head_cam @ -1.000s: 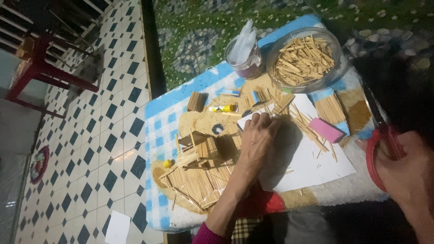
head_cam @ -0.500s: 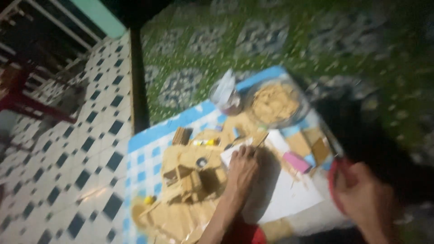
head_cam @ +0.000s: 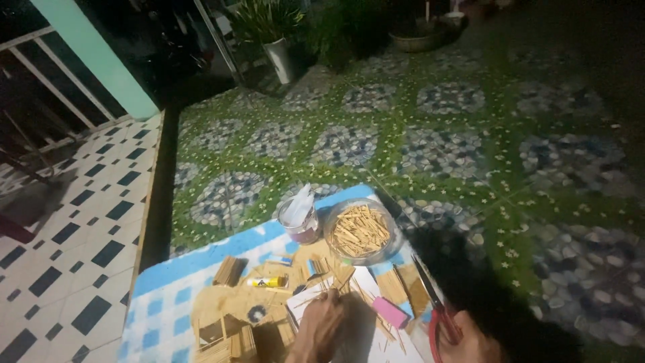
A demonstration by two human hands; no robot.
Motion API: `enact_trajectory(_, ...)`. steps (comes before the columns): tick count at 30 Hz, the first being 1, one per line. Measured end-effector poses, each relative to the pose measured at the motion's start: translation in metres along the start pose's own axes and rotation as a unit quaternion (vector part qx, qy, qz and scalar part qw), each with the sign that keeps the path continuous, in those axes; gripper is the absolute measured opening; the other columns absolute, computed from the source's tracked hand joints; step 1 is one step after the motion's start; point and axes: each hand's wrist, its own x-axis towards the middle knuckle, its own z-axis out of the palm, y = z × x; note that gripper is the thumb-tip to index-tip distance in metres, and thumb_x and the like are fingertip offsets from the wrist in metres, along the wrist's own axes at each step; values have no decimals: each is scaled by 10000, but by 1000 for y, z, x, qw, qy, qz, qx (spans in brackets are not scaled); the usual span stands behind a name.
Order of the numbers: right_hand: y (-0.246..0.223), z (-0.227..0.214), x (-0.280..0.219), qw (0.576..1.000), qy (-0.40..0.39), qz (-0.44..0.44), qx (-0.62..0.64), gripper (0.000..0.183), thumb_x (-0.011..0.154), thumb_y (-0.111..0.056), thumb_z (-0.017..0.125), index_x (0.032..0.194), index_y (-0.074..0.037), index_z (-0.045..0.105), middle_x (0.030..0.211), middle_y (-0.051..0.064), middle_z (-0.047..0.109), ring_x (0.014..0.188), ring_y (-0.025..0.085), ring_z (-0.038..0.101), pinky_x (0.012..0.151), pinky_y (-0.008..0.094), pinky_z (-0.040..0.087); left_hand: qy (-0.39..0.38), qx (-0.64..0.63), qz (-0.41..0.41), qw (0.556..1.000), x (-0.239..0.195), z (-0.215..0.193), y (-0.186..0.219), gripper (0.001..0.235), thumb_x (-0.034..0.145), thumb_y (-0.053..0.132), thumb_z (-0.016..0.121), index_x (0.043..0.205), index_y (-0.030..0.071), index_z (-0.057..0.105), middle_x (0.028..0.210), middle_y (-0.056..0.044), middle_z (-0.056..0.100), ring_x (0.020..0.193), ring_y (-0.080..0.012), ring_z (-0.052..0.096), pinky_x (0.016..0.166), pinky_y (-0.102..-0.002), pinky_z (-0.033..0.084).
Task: The person assembles a small wooden structure using thin wooden sticks, glue, and scissors. They cut sticks to size, apply glue, and attach pieces to a partially built model on a patterned cloth.
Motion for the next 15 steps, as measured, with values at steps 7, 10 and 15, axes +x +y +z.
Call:
enact_trajectory(7,-29,-34,-8,989,-94,75,-88,348,630,-593,543,680,-249,552,643,-34,595,694,124,608,674,224,436,-42,-112,-38,992,0,-60,4,100,902,36,388,925,-27,463,739,-120,485,472,-98,379,366,-223,381)
enact_trajectory(10,-19,-24,-1,987,-143,69,-7,371,631,-517,600,714,-160,546,788,15,636,823,186,611,758,286,421,-43,-153,-49,986,12,-47,-2,205,930,136,350,1062,-2,425,809,-189,496,533,-172,505,394,-255,473)
enact_trajectory(15,10,14,-3,994,13,-94,-52,323,678,-394,463,737,-80,512,811,162,548,777,379,566,676,476,435,209,-6,21,978,-9,-37,-22,253,550,55,569,796,50,509,707,-136,484,627,-261,486,550,-324,405)
